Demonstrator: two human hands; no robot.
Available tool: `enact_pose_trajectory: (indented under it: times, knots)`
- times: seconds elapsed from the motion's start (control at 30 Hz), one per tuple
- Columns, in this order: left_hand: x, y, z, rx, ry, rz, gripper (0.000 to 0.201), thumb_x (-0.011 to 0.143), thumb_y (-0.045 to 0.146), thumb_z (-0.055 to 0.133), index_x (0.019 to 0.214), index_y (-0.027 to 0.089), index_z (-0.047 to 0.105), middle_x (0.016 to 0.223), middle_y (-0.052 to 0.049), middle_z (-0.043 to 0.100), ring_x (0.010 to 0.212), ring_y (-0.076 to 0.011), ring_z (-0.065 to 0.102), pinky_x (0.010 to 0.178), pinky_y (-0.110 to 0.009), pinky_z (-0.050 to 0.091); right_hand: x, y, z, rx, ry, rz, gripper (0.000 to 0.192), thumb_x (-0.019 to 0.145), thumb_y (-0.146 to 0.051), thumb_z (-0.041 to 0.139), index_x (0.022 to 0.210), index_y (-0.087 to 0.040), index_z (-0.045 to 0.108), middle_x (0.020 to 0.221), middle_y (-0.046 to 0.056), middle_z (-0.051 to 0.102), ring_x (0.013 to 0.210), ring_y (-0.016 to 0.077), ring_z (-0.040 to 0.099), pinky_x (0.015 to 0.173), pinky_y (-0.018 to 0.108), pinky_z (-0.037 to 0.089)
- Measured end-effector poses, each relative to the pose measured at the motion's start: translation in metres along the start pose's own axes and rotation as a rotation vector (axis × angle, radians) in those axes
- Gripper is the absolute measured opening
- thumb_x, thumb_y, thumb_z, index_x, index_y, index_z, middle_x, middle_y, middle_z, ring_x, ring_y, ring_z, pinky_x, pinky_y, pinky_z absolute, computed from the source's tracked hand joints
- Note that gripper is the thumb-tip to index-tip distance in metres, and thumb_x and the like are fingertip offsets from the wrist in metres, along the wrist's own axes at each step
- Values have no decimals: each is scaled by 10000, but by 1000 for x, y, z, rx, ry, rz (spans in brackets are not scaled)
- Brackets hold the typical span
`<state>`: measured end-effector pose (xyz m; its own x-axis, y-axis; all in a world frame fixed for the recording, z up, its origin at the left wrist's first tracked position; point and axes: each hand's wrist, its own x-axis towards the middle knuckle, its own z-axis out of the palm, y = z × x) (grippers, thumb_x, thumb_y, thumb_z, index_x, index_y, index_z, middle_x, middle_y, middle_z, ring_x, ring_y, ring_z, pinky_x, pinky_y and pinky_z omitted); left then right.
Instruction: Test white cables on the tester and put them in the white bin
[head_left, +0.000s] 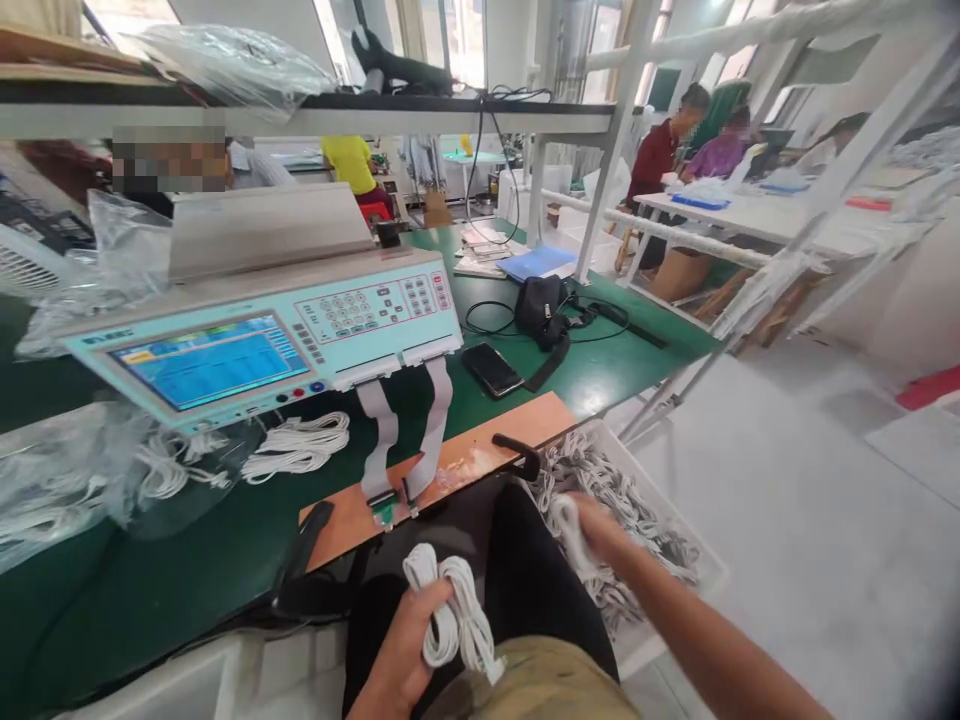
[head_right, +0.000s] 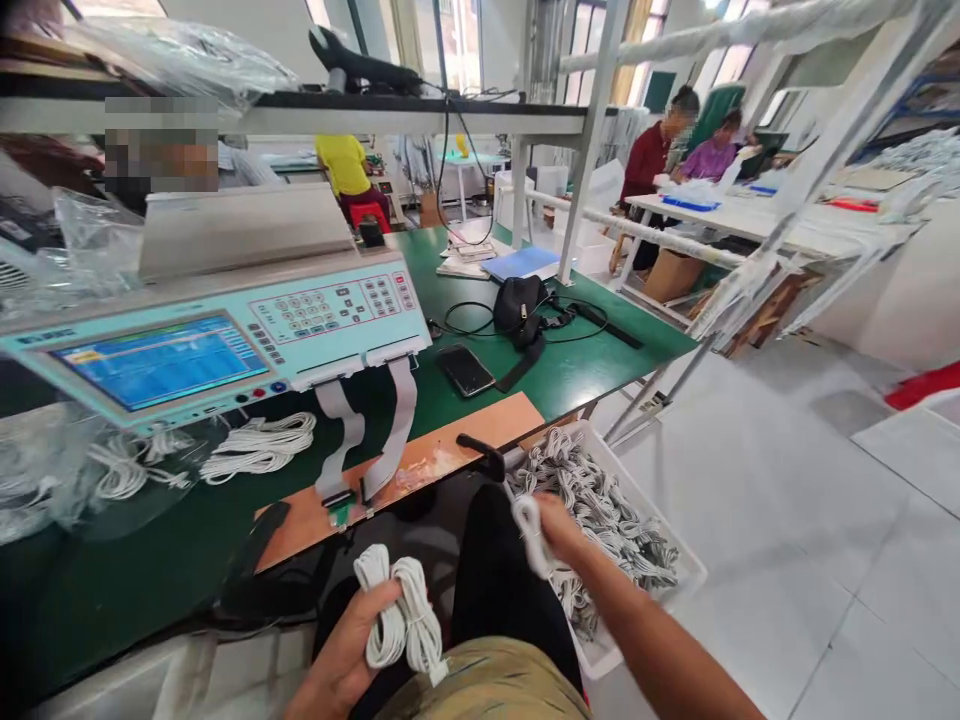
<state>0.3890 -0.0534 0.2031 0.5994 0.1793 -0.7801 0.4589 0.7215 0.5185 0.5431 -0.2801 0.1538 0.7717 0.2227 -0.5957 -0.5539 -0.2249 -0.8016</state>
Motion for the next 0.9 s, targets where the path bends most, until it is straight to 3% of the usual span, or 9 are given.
enact_pose_trajectory:
  times: [0.1,0.17,0.23,0.33,0.4,0.47,0.57,0.7,0.9]
  knots:
    - [6,0,4,-67,14,19,363,518,180,718,828,123,539,680,3,596,621,-126,577,627,-228,450,21,-8,-51,-152,272,-115,216,626,-318,554,721,-130,508,837,112,499,946,268,445,839,376,342]
    - [10,-1,6,-58,7,37,327,538,184,710,816,124,549,699,5,601,637,-120,576,644,-225,452,19,-4,-51,-249,342,-224,293,654,-313,572,866,-114,544,1001,139,501,1056,278,397,939,394,277]
    - [13,-4,8,-20,1,44,297,556,193,704,801,117,553,708,1,599,636,-109,565,648,-219,448,2,4,-24,-314,146,-308,377,717,-360,563,1000,-111,546,1029,128,524,984,245,463,912,399,331]
    - [14,-6,12,84,-29,75,302,582,233,705,813,108,555,709,-11,590,625,-107,544,635,-219,437,-35,12,40,-129,-480,-211,447,807,-451,512,1119,-132,494,968,90,550,843,187,538,668,301,458]
    - [14,-6,11,228,-48,116,300,602,272,699,804,100,557,703,-21,577,629,-117,534,619,-225,429,-54,14,77,-18,-691,-206,420,815,-460,525,1065,-124,497,886,57,539,740,137,523,566,228,431]
    - [15,-5,6,387,-27,173,289,622,309,683,775,99,556,690,-22,560,621,-117,516,587,-218,412,-63,14,101,44,-765,-208,412,807,-472,543,984,-102,501,812,34,517,650,95,481,522,192,389]
    - [15,-3,-9,564,73,292,294,626,353,676,721,94,574,650,-20,541,588,-101,477,553,-195,374,-64,15,117,75,-737,-139,456,778,-503,566,947,-85,498,768,35,525,569,75,449,471,181,340]
    - [1,0,-25,647,106,461,383,624,351,684,917,107,646,810,-63,612,706,-132,534,671,-206,415,-56,16,126,62,-599,-36,487,726,-535,585,926,-102,487,672,4,505,481,72,423,413,186,316]
    - [-31,-2,-22,1001,-261,659,283,683,268,634,955,207,684,1158,-80,507,911,-166,545,815,-224,406,-46,23,142,-37,-408,-32,438,698,-529,565,846,-141,427,654,-15,448,471,96,438,378,213,342]
